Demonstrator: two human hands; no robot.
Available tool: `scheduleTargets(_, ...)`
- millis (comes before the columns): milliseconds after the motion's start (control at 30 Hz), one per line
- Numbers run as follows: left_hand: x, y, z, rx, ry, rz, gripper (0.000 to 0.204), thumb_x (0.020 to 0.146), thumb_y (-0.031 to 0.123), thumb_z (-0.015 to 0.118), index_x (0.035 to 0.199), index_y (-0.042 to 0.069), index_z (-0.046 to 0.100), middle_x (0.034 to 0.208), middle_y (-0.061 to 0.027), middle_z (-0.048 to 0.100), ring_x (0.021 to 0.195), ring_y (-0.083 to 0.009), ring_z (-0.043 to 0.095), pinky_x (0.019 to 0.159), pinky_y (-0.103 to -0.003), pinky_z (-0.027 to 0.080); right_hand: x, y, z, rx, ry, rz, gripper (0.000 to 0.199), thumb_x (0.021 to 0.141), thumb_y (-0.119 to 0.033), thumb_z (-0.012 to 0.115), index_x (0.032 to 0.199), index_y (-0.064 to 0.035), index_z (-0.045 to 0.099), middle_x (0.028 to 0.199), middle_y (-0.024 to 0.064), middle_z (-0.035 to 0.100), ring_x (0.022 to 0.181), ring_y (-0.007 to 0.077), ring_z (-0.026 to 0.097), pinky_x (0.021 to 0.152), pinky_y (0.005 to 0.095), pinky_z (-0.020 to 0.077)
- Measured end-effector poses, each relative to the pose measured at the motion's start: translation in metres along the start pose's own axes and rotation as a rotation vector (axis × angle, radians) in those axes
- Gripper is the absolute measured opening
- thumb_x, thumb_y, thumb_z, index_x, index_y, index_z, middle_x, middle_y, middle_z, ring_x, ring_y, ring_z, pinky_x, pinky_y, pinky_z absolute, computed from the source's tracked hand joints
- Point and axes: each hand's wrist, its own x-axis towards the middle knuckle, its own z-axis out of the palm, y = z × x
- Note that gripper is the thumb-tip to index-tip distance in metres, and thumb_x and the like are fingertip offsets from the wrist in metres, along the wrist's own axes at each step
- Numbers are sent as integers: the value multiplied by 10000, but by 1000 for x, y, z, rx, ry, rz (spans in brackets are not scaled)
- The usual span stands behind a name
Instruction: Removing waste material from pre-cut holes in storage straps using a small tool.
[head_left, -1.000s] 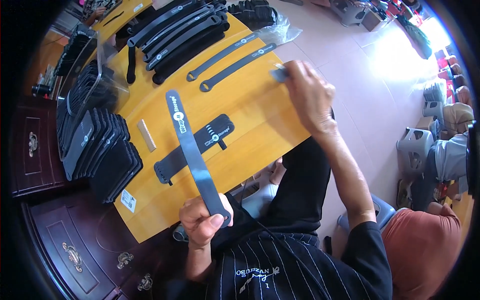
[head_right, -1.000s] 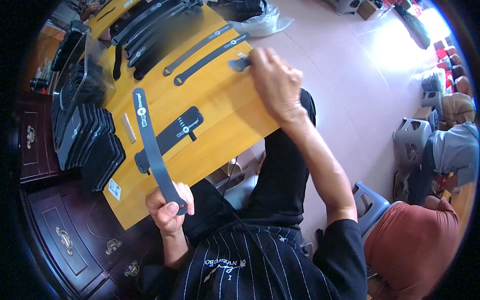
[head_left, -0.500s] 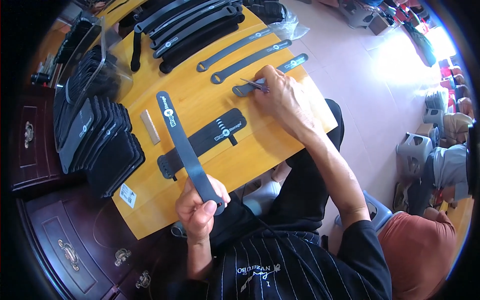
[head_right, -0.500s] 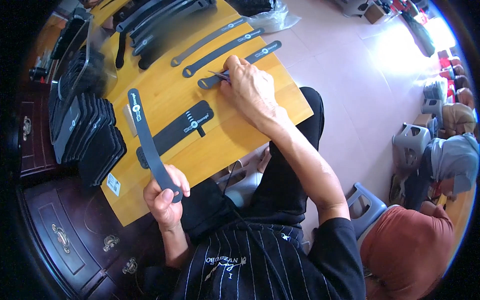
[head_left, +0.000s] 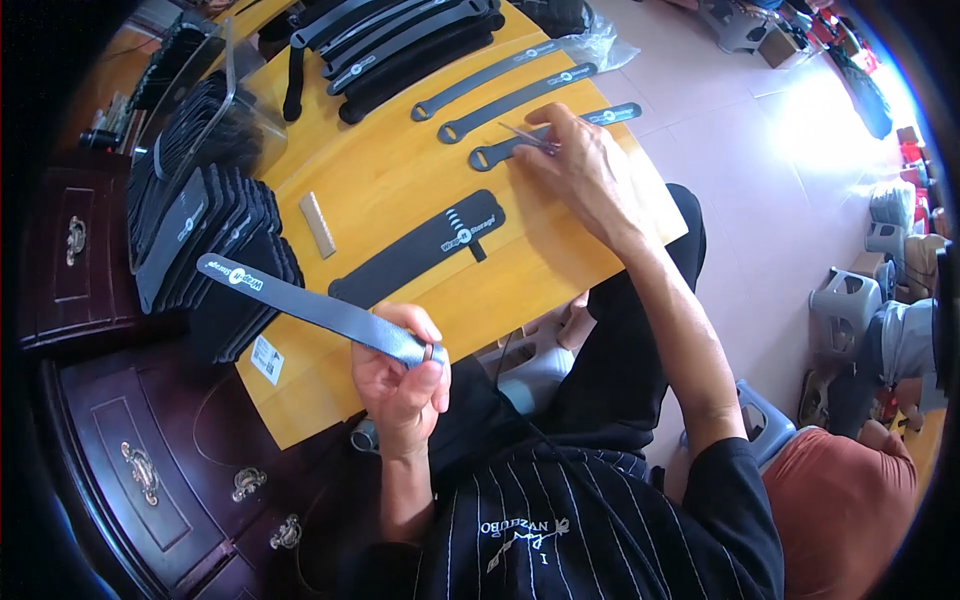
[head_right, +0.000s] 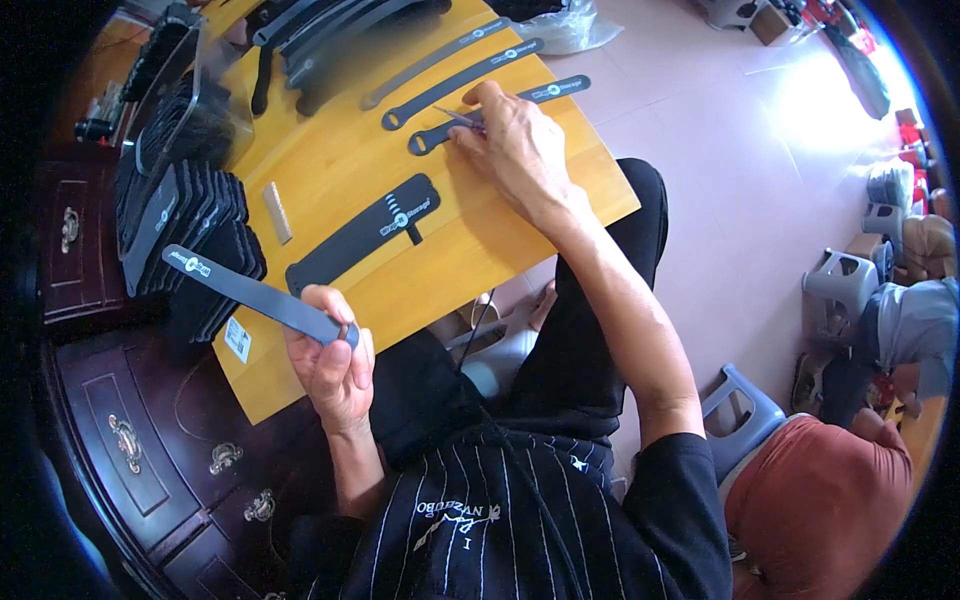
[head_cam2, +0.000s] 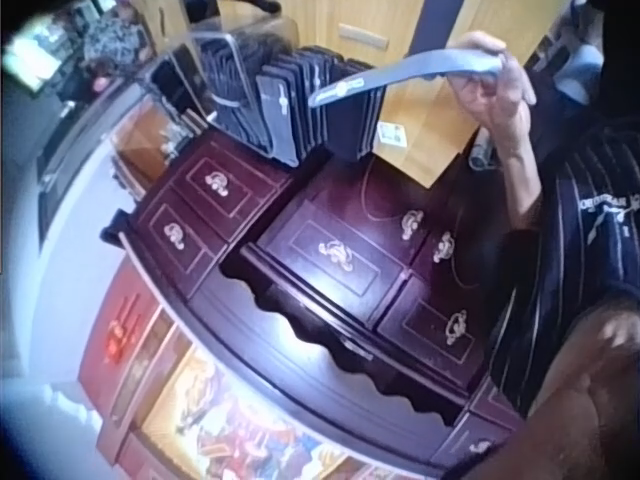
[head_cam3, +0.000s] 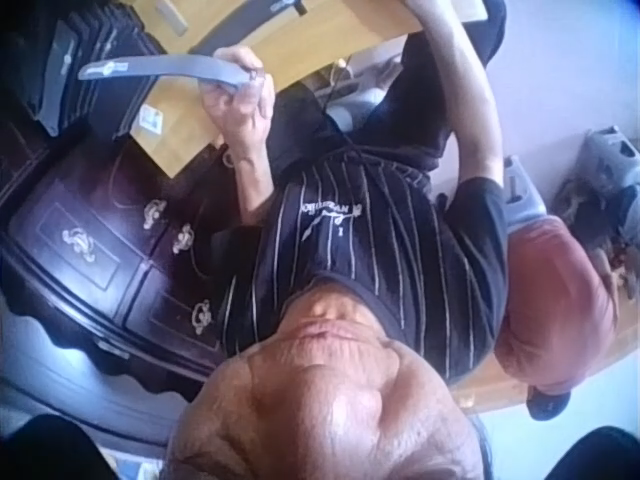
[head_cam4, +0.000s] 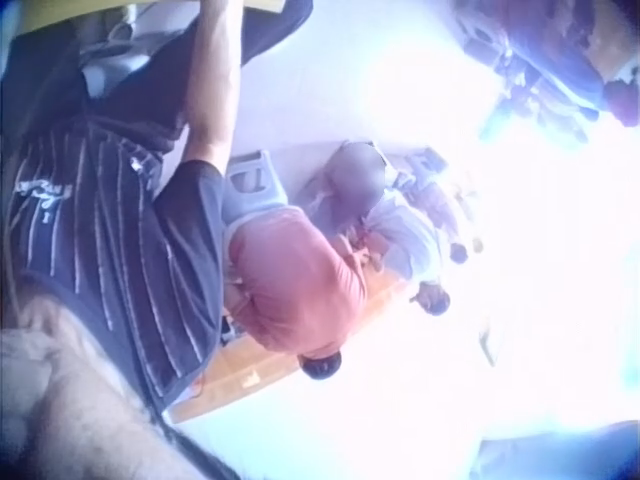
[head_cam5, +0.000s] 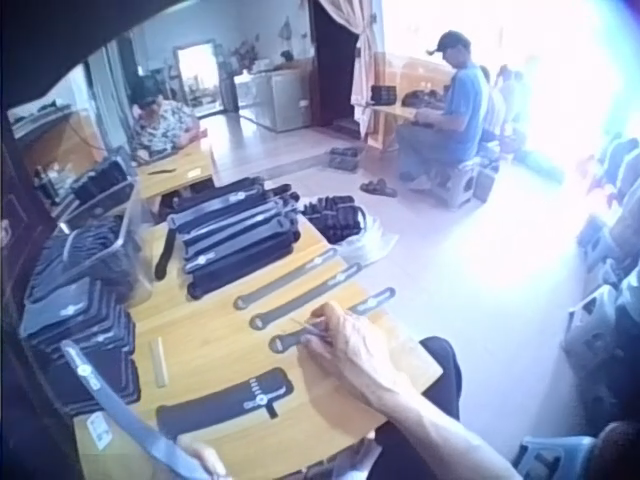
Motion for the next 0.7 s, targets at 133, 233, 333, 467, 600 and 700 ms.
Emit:
scheduleTargets(133, 1, -5, 5, -8, 72, 45, 295, 773, -38, 691, 936, 32, 456, 971, -97, 489, 523, -49, 426, 393, -175, 414, -31, -24, -19, 178, -22, 68, 359, 863, -282, 663, 1090, -29, 547, 863, 170, 650, 777, 298, 661, 700, 372, 511)
scheduleTargets(233, 4, -14, 1, -73, 7, 53, 309, 780, -26, 706, 875, 66, 427, 980, -96, 489, 579, -90, 503, 482, -223, 473, -72, -42, -33, 389, -106, 192, 293, 895, -269, 630, 1039, -31, 537, 743, 83, 546, 606, 163, 544, 565, 298, 450)
scheduleTargets(333, 10, -19, 5, -108, -65, 97, 237, 848, 39, 654, 932, 53, 433, 1003, -131, 500, 663, -183, 578, 607, -310, 522, -102, -61, -47, 576, -244, 347, 195, 917, -189, 603, 969, -15, 531, 709, 30, 521, 552, 87, 455, 514, 237, 398)
scheduleTargets(467, 7, -18, 14, -155, 2, 17, 215, 924, 69, 549, 1091, 48, 415, 1042, -147, 509, 742, -208, 598, 656, -328, 520, -121, -73, -50, 627, -277, 319, 160, 895, -147, 636, 945, -12, 565, 725, 35, 563, 550, 92, 472, 507, 232, 398)
scheduleTargets(600, 6, -28, 11, -66, -1, -2, 241, 952, 88, 523, 1176, 19, 469, 1026, -135, 527, 784, -182, 591, 681, -304, 509, -122, -81, -51, 563, -257, 120, 154, 855, -125, 670, 979, -48, 621, 802, 68, 613, 614, 153, 589, 550, 262, 460)
scheduleTargets(700, 9, -33, 8, 67, -71, 67, 149, 962, 76, 509, 1094, 9, 523, 1026, -134, 533, 779, -162, 587, 671, -275, 500, -121, -82, -47, 492, -213, 12, 181, 845, -131, 663, 1019, -87, 640, 824, 77, 613, 631, 213, 611, 558, 282, 482)
